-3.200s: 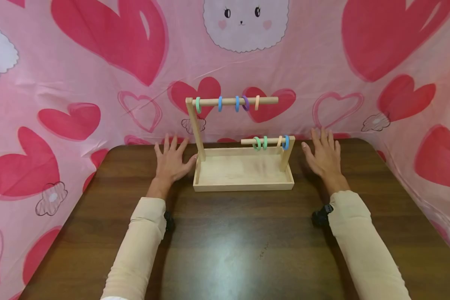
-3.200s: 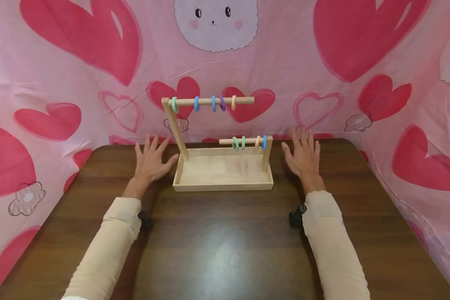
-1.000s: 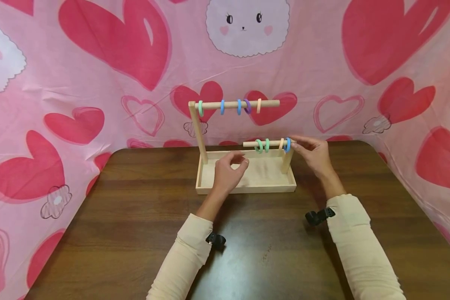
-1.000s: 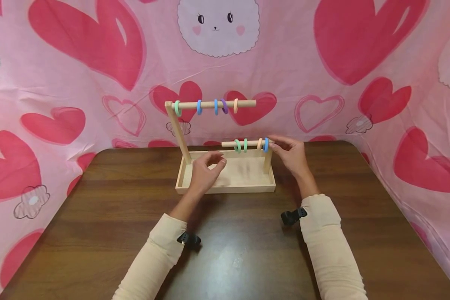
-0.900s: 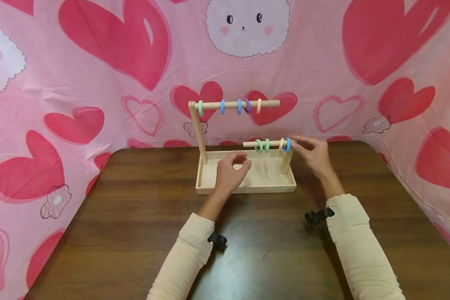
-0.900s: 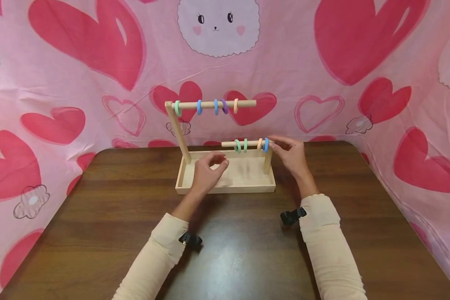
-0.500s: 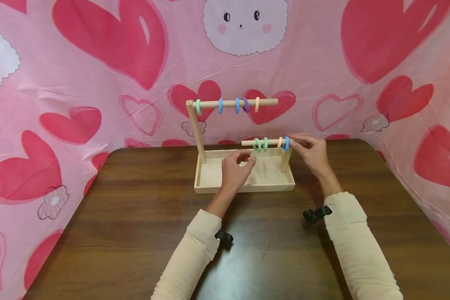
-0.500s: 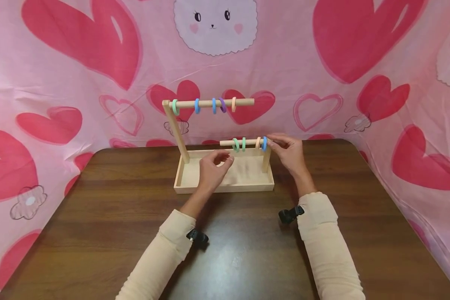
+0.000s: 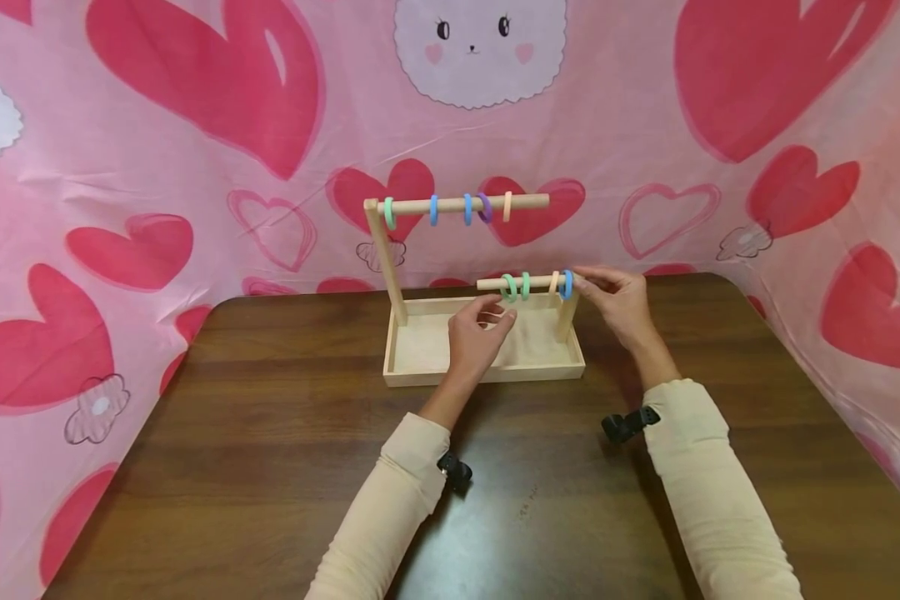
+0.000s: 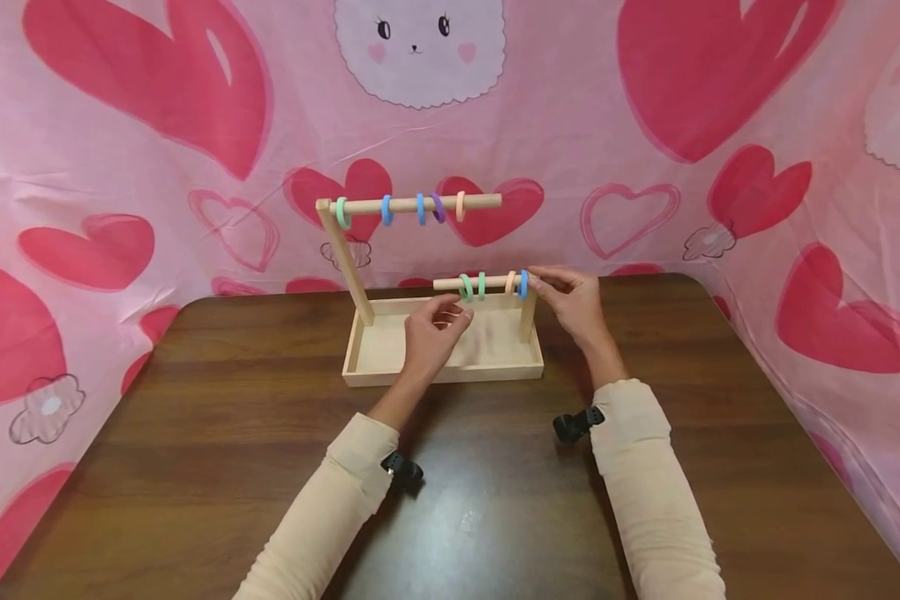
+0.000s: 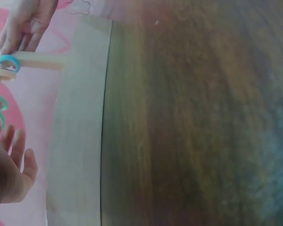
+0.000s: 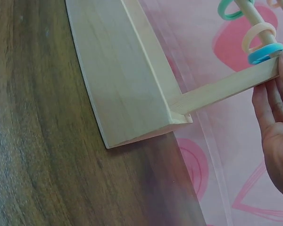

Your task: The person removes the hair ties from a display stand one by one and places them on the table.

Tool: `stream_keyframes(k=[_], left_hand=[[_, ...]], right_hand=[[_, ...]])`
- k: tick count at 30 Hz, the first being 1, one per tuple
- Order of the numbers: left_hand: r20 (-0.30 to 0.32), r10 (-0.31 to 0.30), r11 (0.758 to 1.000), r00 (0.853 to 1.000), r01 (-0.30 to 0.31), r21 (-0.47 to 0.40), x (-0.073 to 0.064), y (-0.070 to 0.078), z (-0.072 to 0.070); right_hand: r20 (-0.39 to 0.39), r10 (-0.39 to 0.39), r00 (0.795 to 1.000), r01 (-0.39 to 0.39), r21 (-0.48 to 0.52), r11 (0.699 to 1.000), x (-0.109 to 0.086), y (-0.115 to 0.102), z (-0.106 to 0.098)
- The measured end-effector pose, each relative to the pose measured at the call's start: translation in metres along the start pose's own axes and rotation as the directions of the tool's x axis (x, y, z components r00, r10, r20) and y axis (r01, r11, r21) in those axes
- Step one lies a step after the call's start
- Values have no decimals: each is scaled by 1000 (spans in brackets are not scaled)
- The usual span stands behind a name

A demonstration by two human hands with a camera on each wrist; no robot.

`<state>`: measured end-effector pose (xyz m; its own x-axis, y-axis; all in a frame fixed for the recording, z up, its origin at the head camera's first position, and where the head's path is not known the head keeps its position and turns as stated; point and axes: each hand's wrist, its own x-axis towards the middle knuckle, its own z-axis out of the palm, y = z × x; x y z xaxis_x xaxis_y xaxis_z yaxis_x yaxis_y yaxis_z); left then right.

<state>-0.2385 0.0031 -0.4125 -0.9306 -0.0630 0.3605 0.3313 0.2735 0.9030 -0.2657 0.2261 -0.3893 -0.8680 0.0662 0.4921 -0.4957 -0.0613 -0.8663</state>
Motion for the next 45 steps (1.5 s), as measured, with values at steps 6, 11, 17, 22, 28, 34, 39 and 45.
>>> stream_keyframes(k=[6, 11, 17, 22, 28, 34, 39, 45], left_hand=[[-7, 4, 1000, 1000, -4, 11, 1, -1, 2], [-2, 23, 1000, 1000, -23, 21, 3, 0, 3], [28, 28, 1000, 999, -28, 7, 6, 2, 6], [51, 15, 1000, 999, -15, -1, 5, 3, 8], [58, 33, 999, 998, -34, 13, 5, 2, 7], [53, 63, 998, 997, -65, 22, 4, 2, 5], [60, 74, 997, 995, -76, 30, 3, 0, 4], [72, 68, 997, 995, -71, 33, 2, -1, 3]], right_hand=[[-6, 13, 1000, -13, 8, 1000, 0, 0, 0], [7, 19, 1000, -20, 19, 1000, 0, -1, 0], [17, 30, 999, -30, 9, 1000, 1, -1, -1], [2, 39, 999, -39, -18, 999, 0, 1, 0], [-3, 37, 999, -37, -21, 999, 0, 3, 0], [-11, 31, 999, -31, -31, 999, 0, 3, -1], [-12, 31, 999, -31, -30, 999, 0, 3, -1], [-11, 32, 999, -32, -36, 999, -1, 3, -1]])
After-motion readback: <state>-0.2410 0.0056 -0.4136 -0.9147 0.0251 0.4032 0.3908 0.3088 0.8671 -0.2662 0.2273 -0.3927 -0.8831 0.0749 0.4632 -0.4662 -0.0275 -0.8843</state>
